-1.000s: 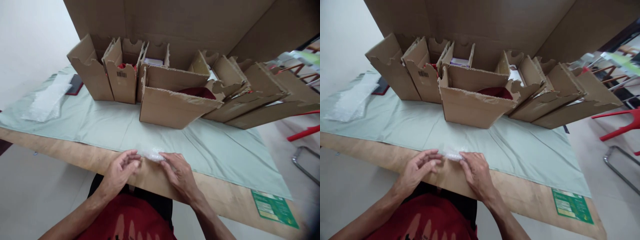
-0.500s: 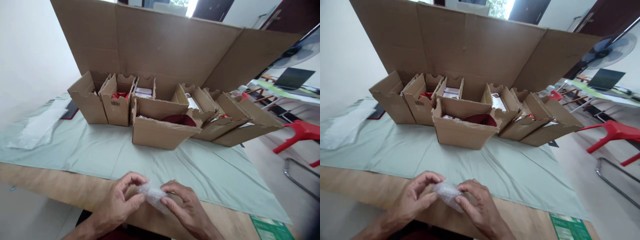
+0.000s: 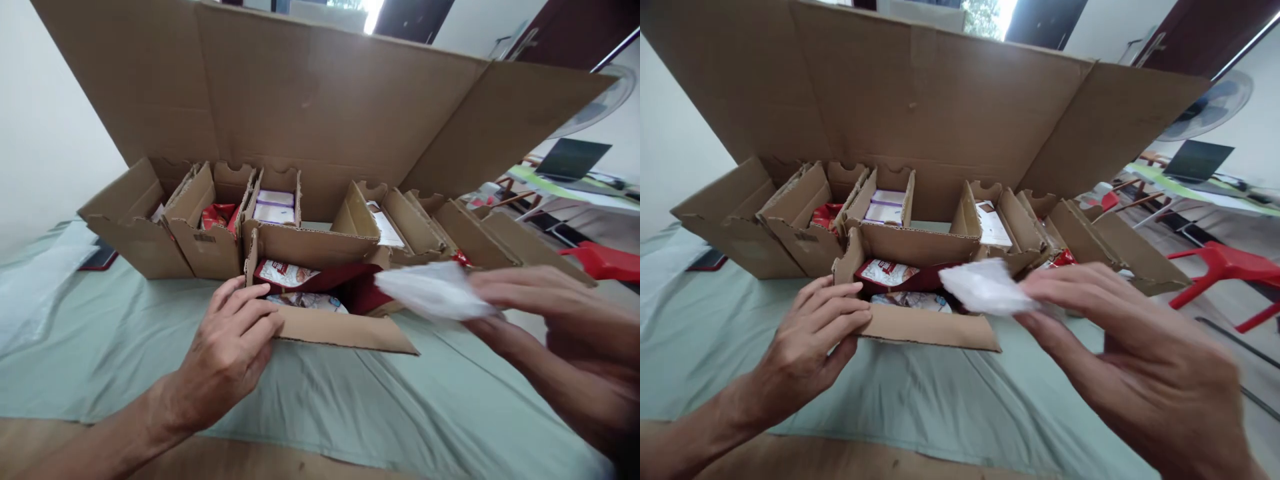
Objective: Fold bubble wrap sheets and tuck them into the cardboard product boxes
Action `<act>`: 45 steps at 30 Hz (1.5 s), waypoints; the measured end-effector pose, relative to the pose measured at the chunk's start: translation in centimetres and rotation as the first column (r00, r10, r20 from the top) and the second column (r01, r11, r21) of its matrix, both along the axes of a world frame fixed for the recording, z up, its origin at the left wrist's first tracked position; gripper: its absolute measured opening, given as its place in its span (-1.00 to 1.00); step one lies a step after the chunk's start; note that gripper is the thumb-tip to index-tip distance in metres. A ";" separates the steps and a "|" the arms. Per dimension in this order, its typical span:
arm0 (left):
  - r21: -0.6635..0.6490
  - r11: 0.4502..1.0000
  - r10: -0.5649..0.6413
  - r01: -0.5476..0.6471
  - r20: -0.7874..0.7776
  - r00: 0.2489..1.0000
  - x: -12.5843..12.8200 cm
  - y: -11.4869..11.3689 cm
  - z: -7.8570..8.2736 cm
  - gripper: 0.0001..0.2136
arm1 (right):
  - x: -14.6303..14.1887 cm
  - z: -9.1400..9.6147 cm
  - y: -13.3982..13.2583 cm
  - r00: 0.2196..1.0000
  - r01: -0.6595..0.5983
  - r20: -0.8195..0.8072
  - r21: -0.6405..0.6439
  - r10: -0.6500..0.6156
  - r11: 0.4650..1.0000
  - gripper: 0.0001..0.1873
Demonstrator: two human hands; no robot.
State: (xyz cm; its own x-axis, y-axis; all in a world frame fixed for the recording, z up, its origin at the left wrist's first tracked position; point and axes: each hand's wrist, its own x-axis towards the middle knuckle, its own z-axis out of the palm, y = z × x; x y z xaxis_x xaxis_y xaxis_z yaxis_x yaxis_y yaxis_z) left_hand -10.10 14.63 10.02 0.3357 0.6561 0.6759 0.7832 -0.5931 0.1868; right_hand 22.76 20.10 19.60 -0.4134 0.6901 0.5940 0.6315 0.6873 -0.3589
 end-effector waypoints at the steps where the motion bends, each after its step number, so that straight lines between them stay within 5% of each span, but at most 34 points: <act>1: -0.009 1.000 -0.003 0.003 0.005 1.000 0.0 -0.2 -0.2 -0.79 | -0.9 0.6 1.1 0.995 -0.045 0.094 0.040 0.041 0.998 -0.88; 6: -0.008 1.000 -0.029 0.030 0.050 0.998 -0.1 0.1 0.1 -0.78 | -6.2 0.2 5.3 0.805 -0.294 0.533 -0.024 0.261 0.956 -0.80; 11: -0.034 0.999 -0.027 0.029 0.064 0.998 -0.2 0.3 0.2 -0.78 | -9.6 -2.5 6.2 0.598 -0.167 0.784 -0.079 0.165 0.983 -0.76; 19: 0.000 1.000 -0.008 0.008 0.047 0.999 -0.1 0.3 0.0 -0.80 | -11.4 -3.3 6.6 0.443 -0.030 0.890 -0.103 0.106 0.994 -0.81; 22: 0.069 0.997 0.038 -0.042 0.049 0.998 0.0 0.0 0.3 -0.75 | -10.8 -2.4 6.4 0.494 -0.072 0.855 -0.139 0.157 0.988 -0.68; 26: 0.163 0.970 0.153 -0.180 0.169 0.974 -1.1 -1.4 0.3 -0.53 | -6.4 -0.4 3.6 0.800 -0.031 0.599 0.120 -0.048 0.992 -0.68; 29: -0.053 0.957 0.289 -0.286 0.276 0.916 -2.7 -2.3 -1.0 -0.51 | -1.6 -0.8 0.2 0.939 0.176 0.266 0.176 -0.219 0.968 -0.68; 32: -0.445 0.877 0.381 -0.182 0.414 0.827 -3.6 -1.7 -2.9 -0.44 | 1.2 -4.0 -1.7 0.955 0.281 0.131 -0.113 -0.266 0.953 -0.68; 34: -0.583 0.812 0.387 -0.014 0.522 0.760 -3.3 -0.3 -4.0 -0.30 | 0.8 -7.0 -1.3 0.969 0.248 0.064 -0.294 -0.240 0.923 -0.60; 37: -0.594 0.770 0.318 0.235 0.676 0.665 -1.4 2.0 -4.7 -0.23 | -2.0 -10.8 0.7 0.981 0.111 -0.095 -0.434 -0.168 0.894 -0.51; 40: -0.522 0.787 0.271 0.330 0.772 0.574 0.9 2.5 -4.5 -0.31 | -4.2 -12.3 1.7 0.967 0.059 -0.194 -0.458 -0.165 0.887 -0.56; 45: -0.543 0.805 0.314 0.241 0.733 0.603 2.6 -3.8 -5.4 -0.50 | -2.6 -12.2 -3.3 0.964 0.111 -0.178 -0.413 -0.200 0.904 -0.61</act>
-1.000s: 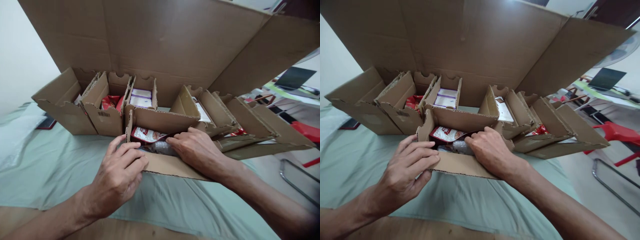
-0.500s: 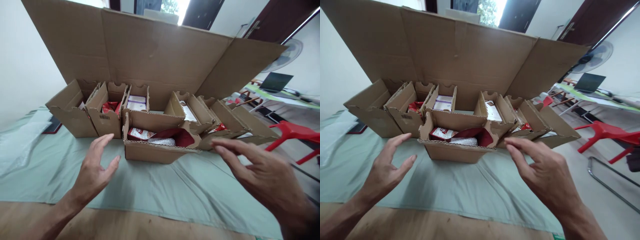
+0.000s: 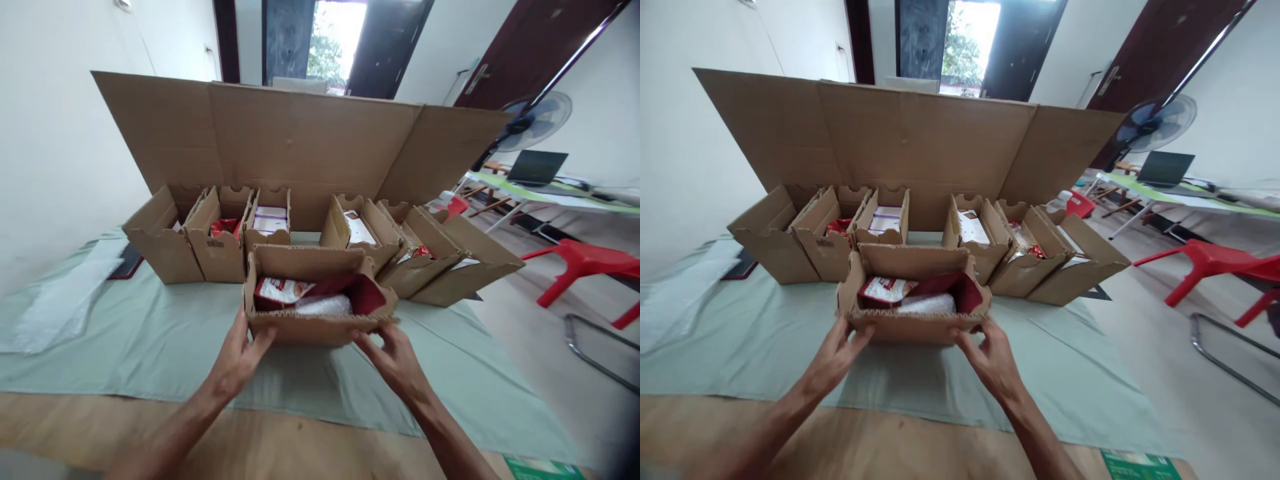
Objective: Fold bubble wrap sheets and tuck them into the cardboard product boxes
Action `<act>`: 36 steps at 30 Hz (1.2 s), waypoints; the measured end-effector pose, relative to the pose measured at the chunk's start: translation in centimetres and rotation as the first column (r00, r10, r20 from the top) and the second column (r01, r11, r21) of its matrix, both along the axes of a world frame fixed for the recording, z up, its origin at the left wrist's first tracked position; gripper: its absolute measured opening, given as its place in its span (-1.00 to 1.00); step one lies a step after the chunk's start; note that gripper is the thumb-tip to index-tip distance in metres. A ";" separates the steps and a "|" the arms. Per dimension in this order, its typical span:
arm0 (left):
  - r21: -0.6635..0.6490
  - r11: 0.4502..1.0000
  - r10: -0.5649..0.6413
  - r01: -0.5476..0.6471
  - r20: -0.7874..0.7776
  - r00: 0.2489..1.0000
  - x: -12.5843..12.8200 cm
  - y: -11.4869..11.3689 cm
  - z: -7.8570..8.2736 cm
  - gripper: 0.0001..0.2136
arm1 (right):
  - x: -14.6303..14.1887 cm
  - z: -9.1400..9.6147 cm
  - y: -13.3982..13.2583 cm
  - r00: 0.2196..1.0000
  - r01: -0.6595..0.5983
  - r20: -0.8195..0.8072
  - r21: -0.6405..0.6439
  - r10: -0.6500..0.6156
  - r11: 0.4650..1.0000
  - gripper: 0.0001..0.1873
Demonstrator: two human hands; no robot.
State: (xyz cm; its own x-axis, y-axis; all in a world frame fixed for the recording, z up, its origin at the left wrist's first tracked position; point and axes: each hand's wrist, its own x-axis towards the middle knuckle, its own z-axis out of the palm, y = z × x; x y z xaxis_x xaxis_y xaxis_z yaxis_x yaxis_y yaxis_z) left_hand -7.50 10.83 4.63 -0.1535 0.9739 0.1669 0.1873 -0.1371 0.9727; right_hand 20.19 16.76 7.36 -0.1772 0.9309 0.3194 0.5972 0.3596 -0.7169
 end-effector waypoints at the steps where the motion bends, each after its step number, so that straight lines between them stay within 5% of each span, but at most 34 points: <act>1: -0.039 0.999 0.020 -0.021 -0.027 0.999 -0.3 -2.0 -0.4 -0.54 | 0.2 0.1 -1.4 1.000 -0.008 0.008 0.013 0.008 1.000 -0.62; 6: -0.175 0.950 0.233 -0.259 -0.158 0.960 -5.2 -9.4 -0.6 -0.58 | -4.3 0.9 -4.1 0.979 -0.195 -0.053 0.021 0.195 0.981 -0.66; 10: -0.022 0.930 0.354 -0.366 -0.202 0.913 -7.0 -9.0 1.9 -0.56 | -7.7 2.4 -2.1 0.947 -0.281 -0.155 0.033 0.282 0.959 -0.61; 14: 0.067 0.970 0.242 -0.234 -0.159 0.957 -2.5 -7.8 2.9 -0.51 | -3.4 2.6 -2.8 0.987 -0.134 -0.085 0.014 0.135 0.991 -0.56; 19: 0.067 0.996 0.070 -0.061 -0.135 0.988 2.1 -9.6 0.6 -0.41 | 2.3 0.8 -5.2 0.995 -0.053 -0.084 -0.097 0.045 0.994 -0.48; 27: 0.047 0.987 0.158 -0.151 -0.242 0.957 2.1 -13.3 -2.9 -0.28 | -1.7 -0.7 0.9 0.852 -0.343 -0.470 -0.168 0.231 0.924 -0.25; 36: 0.076 0.980 0.199 -0.184 -0.318 0.927 3.1 -13.2 -5.8 -0.28 | -1.0 -2.6 0.8 0.872 -0.329 -0.437 -0.187 0.222 0.926 -0.24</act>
